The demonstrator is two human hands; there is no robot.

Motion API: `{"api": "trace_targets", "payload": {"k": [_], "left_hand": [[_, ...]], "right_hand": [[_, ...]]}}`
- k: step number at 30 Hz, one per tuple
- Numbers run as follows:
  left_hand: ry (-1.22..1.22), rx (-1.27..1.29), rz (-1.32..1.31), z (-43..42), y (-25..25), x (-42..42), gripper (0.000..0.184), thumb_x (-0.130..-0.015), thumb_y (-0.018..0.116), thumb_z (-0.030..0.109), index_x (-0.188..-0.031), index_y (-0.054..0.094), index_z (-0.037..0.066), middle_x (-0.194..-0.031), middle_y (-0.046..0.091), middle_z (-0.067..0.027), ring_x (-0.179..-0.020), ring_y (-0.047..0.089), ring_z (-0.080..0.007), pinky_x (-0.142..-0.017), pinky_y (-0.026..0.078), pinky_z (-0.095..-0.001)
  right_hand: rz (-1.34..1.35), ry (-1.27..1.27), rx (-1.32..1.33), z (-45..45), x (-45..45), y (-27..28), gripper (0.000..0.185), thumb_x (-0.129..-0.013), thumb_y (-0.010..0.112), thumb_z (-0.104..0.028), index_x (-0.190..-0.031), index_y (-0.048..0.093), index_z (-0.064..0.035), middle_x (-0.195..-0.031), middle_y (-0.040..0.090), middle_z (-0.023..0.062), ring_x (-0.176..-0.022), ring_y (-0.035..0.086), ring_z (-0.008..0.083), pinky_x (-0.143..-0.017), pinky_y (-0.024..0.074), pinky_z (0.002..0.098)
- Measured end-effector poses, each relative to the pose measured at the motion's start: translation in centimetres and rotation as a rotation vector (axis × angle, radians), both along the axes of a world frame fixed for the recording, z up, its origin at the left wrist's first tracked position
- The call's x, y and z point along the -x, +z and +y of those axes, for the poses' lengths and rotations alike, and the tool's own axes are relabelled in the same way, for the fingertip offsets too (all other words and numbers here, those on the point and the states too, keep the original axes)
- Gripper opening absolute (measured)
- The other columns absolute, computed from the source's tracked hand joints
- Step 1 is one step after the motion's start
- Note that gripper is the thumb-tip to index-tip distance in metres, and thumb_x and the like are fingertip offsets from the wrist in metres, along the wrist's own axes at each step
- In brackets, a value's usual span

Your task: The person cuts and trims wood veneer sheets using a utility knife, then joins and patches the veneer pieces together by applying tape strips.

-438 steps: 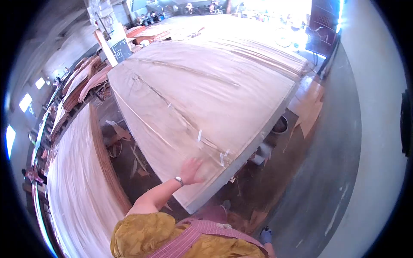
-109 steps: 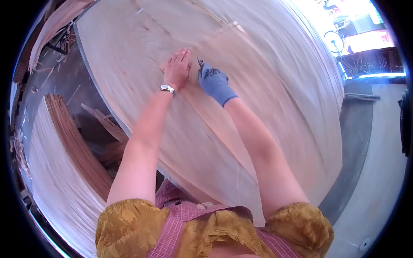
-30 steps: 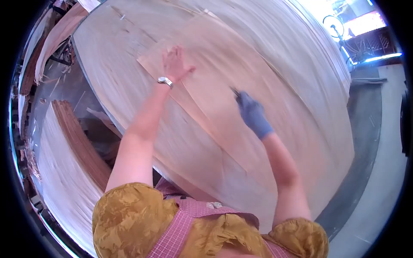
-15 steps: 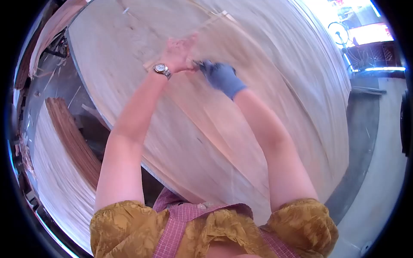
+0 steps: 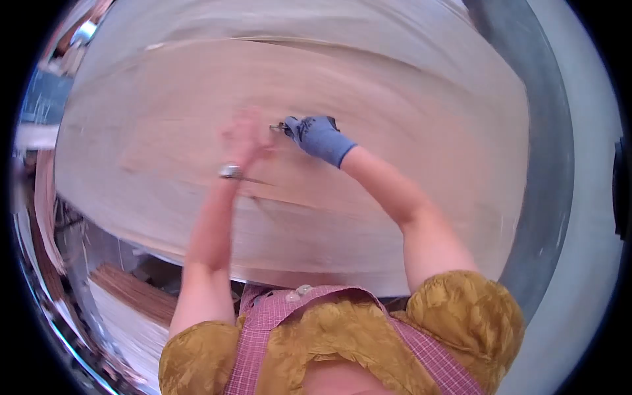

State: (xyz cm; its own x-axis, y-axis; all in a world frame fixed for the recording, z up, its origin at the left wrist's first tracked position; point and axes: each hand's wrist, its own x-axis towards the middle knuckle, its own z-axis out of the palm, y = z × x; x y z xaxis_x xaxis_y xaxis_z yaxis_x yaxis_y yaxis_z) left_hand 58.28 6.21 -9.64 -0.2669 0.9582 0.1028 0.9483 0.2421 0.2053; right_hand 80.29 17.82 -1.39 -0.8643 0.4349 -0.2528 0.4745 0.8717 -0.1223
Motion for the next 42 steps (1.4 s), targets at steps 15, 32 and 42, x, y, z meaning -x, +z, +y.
{"api": "trace_targets", "payload": {"k": [15, 32, 42], "left_hand": [[-0.183, 0.366, 0.035, 9.8, 9.2, -30.0, 0.095, -0.062, 0.084, 0.050, -0.143, 0.044, 0.021, -0.146, 0.043, -0.0161, -0.129, 0.047, -0.0339, -0.104, 0.040, -0.0445], [-0.153, 0.482, 0.194, 10.7, 11.2, -37.7, 0.099, -0.061, 0.084, 0.051, -0.146, 0.039, 0.025, -0.149, 0.039, -0.0121, -0.126, 0.051, -0.0298, -0.098, 0.043, -0.0482], [-0.291, 0.483, -0.050, 12.9, 13.1, -36.9, 0.073, -0.074, 0.073, 0.053, -0.132, 0.054, 0.013, -0.130, 0.055, -0.0147, -0.116, 0.056, -0.0328, -0.095, 0.046, -0.0440]], "right_hand": [[0.080, -0.297, 0.003, 5.2, -29.3, 0.5, 0.018, -0.095, 0.047, -0.022, -0.106, 0.057, -0.0123, -0.090, 0.070, 0.0139, -0.081, 0.070, 0.0323, -0.064, 0.0524, 0.0472], [-0.250, -0.837, 0.170, -8.0, -56.8, 1.6, 0.028, -0.088, 0.057, -0.012, -0.113, 0.045, -0.0073, -0.073, 0.067, 0.0120, -0.065, 0.069, 0.0303, -0.046, 0.0509, 0.0476], [0.497, -0.631, -0.298, -8.2, -51.4, 0.7, 0.015, -0.086, 0.062, -0.028, -0.084, 0.055, -0.0145, -0.077, 0.061, 0.0090, -0.065, 0.061, 0.0285, -0.056, 0.0486, 0.0421]]}}
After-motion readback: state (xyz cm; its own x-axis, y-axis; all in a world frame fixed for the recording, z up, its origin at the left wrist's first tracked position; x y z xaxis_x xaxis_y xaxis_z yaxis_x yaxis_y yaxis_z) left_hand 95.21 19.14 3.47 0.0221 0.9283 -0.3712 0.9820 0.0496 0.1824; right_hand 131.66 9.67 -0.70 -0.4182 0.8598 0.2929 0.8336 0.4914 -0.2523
